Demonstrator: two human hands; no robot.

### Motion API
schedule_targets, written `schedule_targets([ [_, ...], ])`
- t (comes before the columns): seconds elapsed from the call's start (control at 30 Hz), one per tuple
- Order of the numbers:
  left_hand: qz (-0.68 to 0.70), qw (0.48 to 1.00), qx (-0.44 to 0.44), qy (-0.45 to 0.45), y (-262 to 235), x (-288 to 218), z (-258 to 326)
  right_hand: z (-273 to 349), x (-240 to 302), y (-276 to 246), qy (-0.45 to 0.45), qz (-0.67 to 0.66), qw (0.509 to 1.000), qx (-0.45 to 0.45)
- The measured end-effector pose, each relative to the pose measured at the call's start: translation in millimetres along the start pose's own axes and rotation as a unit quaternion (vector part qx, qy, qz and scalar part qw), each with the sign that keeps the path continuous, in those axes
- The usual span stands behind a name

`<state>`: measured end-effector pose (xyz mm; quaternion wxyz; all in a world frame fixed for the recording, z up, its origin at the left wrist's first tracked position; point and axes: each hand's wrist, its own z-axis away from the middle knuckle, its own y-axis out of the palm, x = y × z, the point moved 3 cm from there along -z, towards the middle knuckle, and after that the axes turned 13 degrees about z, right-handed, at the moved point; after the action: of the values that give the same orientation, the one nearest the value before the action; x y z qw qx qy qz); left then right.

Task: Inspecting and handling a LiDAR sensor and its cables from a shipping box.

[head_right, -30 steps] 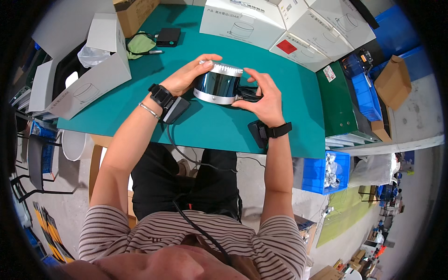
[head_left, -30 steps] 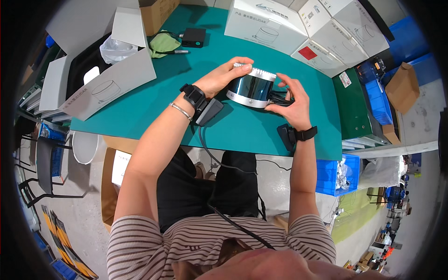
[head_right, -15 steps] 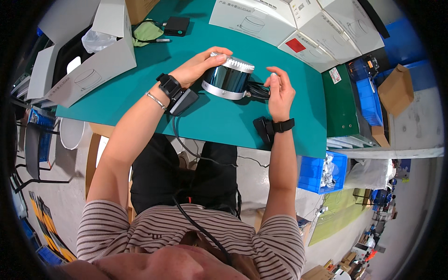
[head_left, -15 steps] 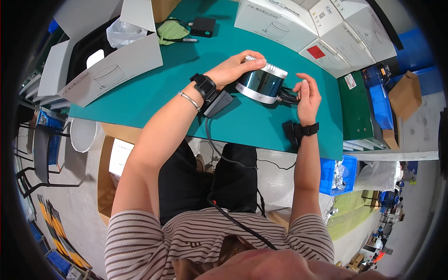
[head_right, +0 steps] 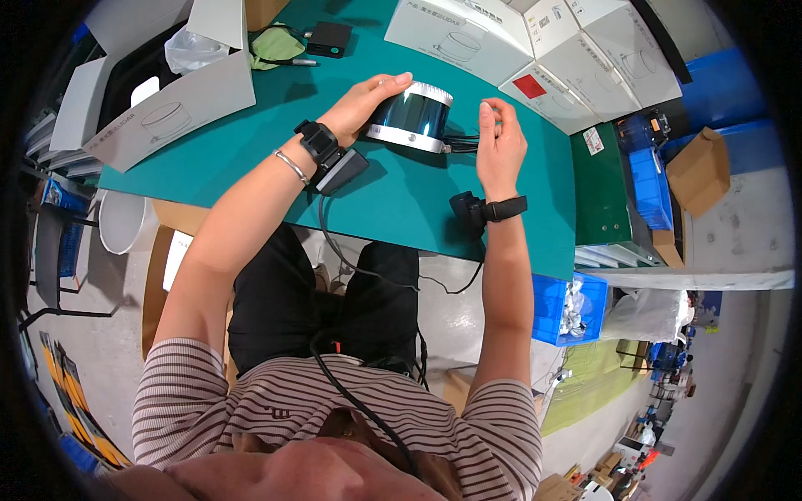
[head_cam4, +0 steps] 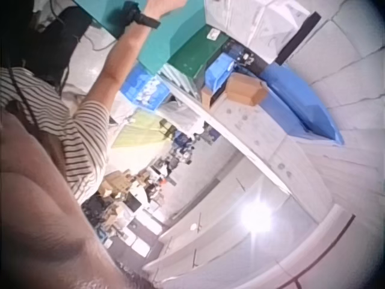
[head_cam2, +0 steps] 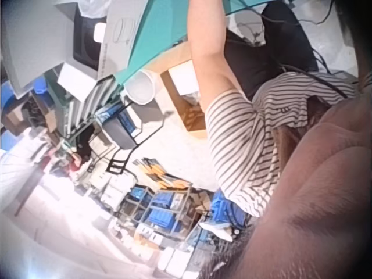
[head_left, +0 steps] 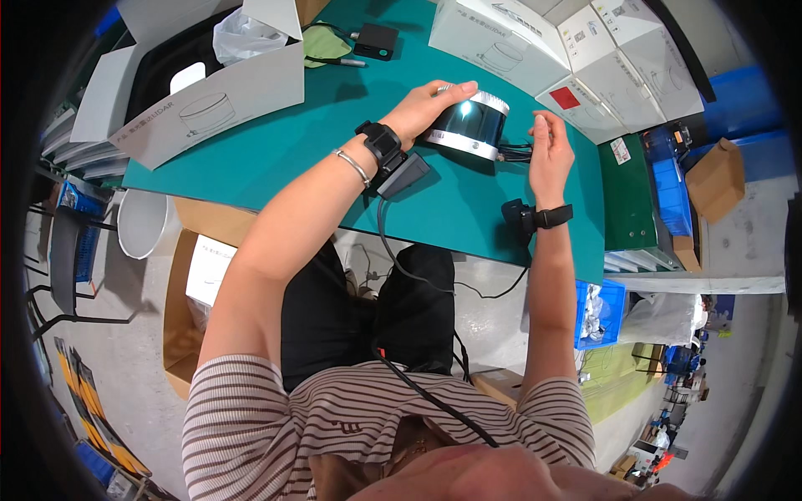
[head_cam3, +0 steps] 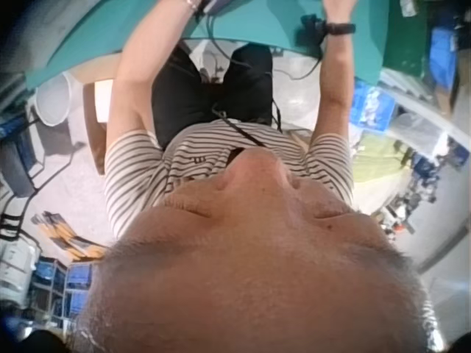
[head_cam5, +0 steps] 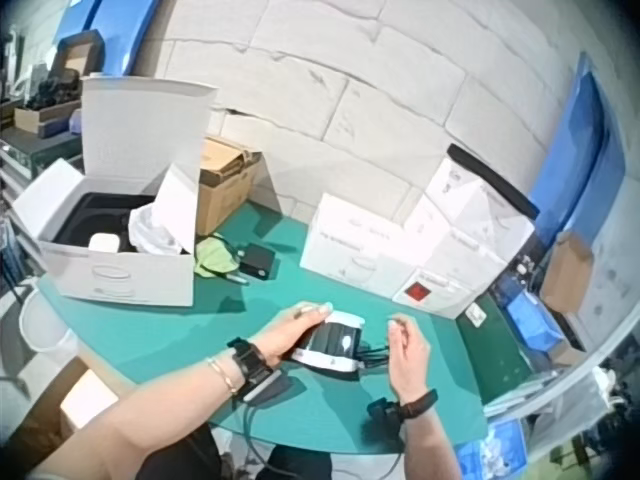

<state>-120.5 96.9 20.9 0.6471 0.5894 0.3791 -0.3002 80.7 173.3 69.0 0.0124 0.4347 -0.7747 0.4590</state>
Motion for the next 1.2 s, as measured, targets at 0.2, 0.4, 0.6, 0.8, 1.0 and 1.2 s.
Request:
schedule_targets([
  [0.2, 0.037, 0.999, -0.035, 0.002, -7, 3, -2, 13, -25, 15, 0.005, -0.001, 0.995, -0.103],
  [0.4, -0.004, 1.000, -0.021, -0.016, -6, -1, -1, 20, -68, 12, 0.098, 0.039, 0.989, -0.105],
  [0.6, -0.018, 1.000, 0.020, -0.015, -9, -1, -3, 25, -62, 17, 0.259, -0.061, 0.963, 0.034],
  [0.8, -0.027, 0.999, 0.034, -0.022, -7, -3, -1, 24, -68, 24, 0.216, -0.116, 0.968, 0.061],
  [1.0, -0.037, 0.998, 0.052, -0.014, -9, 2, -2, 25, -50, 26, 0.149, -0.171, 0.973, 0.040],
  [1.2, -0.035, 0.997, 0.061, -0.014, -11, 4, -3, 26, -38, 27, 0.164, -0.240, 0.955, 0.055],
])
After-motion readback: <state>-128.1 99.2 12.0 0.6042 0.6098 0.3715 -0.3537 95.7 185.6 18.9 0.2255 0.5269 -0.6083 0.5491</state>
